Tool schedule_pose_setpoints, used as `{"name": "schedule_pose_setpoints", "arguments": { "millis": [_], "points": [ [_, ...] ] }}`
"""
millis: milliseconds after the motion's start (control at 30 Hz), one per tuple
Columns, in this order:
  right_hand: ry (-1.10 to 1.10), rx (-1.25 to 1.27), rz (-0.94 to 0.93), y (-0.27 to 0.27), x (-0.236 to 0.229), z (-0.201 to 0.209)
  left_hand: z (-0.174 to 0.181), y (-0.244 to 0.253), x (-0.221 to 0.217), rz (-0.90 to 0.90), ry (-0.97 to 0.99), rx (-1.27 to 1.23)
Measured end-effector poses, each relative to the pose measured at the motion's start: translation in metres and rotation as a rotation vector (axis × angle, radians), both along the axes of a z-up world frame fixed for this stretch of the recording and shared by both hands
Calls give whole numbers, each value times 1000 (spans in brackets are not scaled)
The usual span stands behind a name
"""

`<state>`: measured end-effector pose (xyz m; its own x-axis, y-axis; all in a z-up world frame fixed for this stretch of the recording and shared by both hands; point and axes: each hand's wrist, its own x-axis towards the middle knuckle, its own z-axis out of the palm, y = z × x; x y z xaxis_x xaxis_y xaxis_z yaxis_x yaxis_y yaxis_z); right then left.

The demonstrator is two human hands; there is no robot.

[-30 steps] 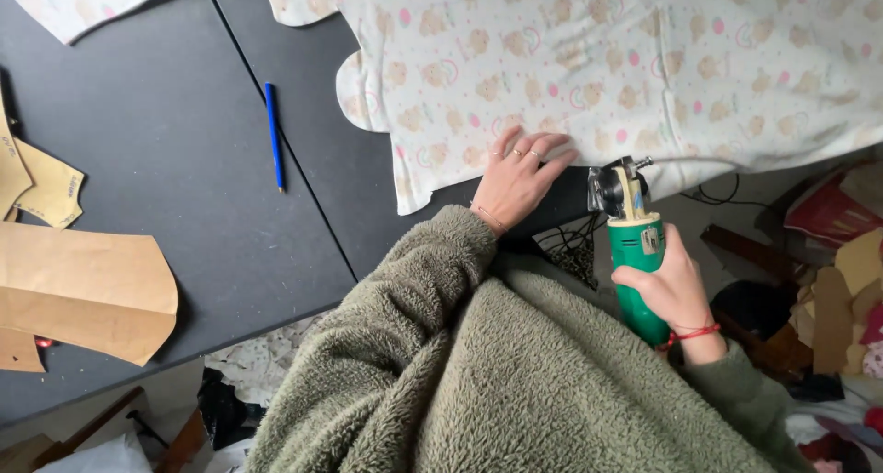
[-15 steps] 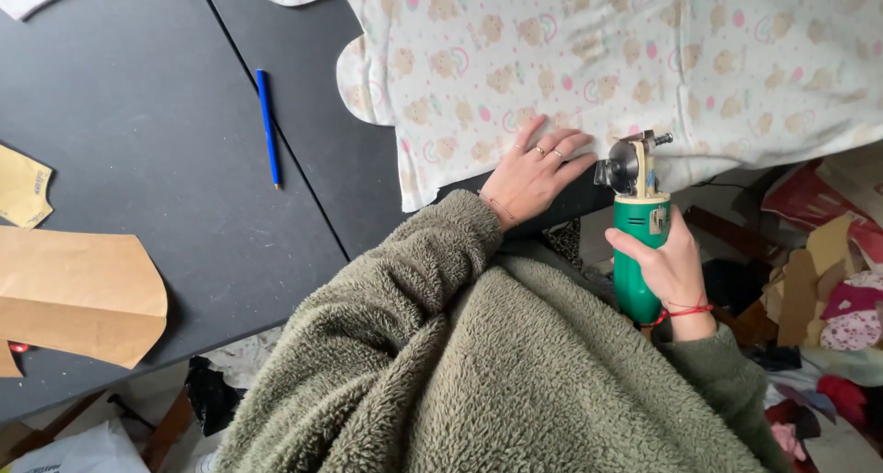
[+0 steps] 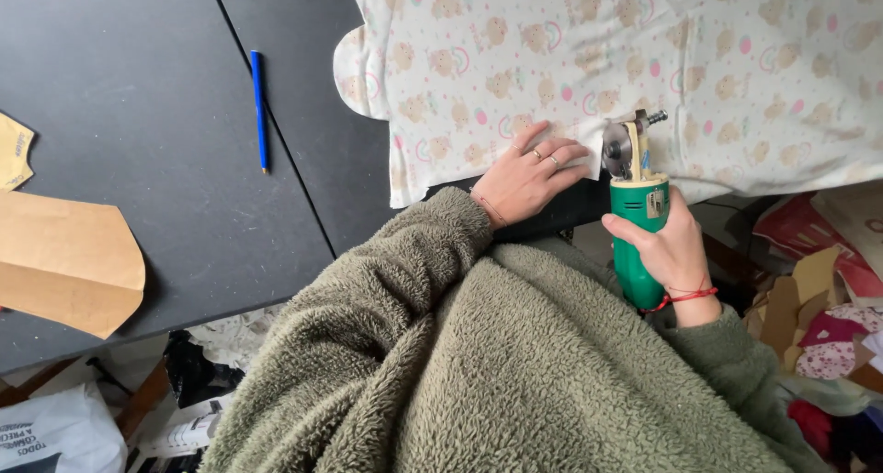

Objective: The person traces a pattern onto fabric using a pencil and then cuts the fabric with an electric rotary cutter. They handle cardboard templates, patterned fabric, and a roll of tape while working at a cluttered table.

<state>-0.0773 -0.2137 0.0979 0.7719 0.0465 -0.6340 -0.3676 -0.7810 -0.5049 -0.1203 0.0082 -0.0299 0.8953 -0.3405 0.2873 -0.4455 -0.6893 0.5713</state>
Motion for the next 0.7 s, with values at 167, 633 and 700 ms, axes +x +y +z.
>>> {"name": "schedule_pose_setpoints", "arguments": {
  "millis": [167, 633, 700],
  "points": [
    [-94, 11, 158, 4, 9, 3, 6, -4, -5, 21, 14, -70],
    [15, 122, 44, 32, 49, -3, -8, -4, -4, 39, -28, -94],
    [14, 188, 35, 39, 54, -3, -8, -2, -4, 33, -37, -156]
  ]
}}
